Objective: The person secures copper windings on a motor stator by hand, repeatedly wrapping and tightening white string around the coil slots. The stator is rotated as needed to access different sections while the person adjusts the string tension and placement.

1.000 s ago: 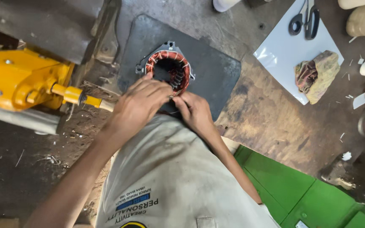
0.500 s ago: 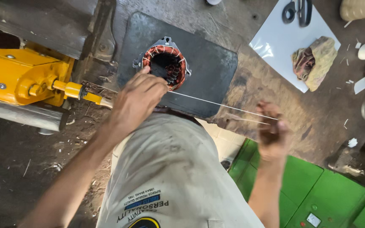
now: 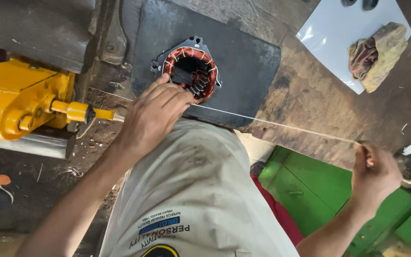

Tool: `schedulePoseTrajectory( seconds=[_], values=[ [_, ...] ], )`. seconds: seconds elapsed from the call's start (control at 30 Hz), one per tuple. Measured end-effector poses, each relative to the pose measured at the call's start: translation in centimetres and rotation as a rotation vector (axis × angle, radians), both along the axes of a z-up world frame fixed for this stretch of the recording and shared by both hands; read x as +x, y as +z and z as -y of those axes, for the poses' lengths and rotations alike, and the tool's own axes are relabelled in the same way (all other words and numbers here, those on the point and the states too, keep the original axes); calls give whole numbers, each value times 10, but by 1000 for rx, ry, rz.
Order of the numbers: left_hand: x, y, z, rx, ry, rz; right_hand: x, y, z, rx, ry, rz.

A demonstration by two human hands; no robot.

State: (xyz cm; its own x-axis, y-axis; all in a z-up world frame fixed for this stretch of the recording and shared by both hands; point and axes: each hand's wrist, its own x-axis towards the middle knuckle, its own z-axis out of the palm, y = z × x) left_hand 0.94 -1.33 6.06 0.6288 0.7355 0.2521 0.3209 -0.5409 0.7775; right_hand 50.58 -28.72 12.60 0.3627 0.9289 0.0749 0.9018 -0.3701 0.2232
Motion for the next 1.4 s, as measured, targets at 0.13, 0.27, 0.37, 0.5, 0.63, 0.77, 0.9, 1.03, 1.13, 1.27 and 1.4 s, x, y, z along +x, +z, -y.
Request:
schedulePoseTrajectory(
  seconds=[0.13,0.27,0.37,0.5,0.63,0.77,0.9,1.03,1.13,1.27,1.4],
  values=[
    [-4,-9,-2,14,-25,-10,-19,-11,-52,296,123,230],
    [-2,-22,2,129,-3,-81,-89,-20,-124,678,169,-516],
    [-4,-27,1,156,10,-81,-181,-35,-163,596,-18,-1126],
    [-4,-33,-1,141,89,-54,-249,-34,-215,175,166,-1311],
    [-11,-34,-8,91,27,-113,-262,-33,-265,-72,483,-1072],
    [-13,-28,-20,77,28,-102,-267,-37,-285,-140,671,-981],
    [-15,-28,-28,32,26,-96,-266,-43,-285,-178,749,-1016],
    [-14,-29,-28,32,5,-88,-258,-35,-290,-316,738,-1041],
    [-14,-28,-25,32,-10,-111,-261,-31,-298,-416,630,-1088],
    [-11,-27,-22,21,-6,-115,-273,-26,-308,-459,558,-1051],
    [-10,-23,-12,-13,21,-70,-279,-18,-307,-516,486,-985]
  ],
)
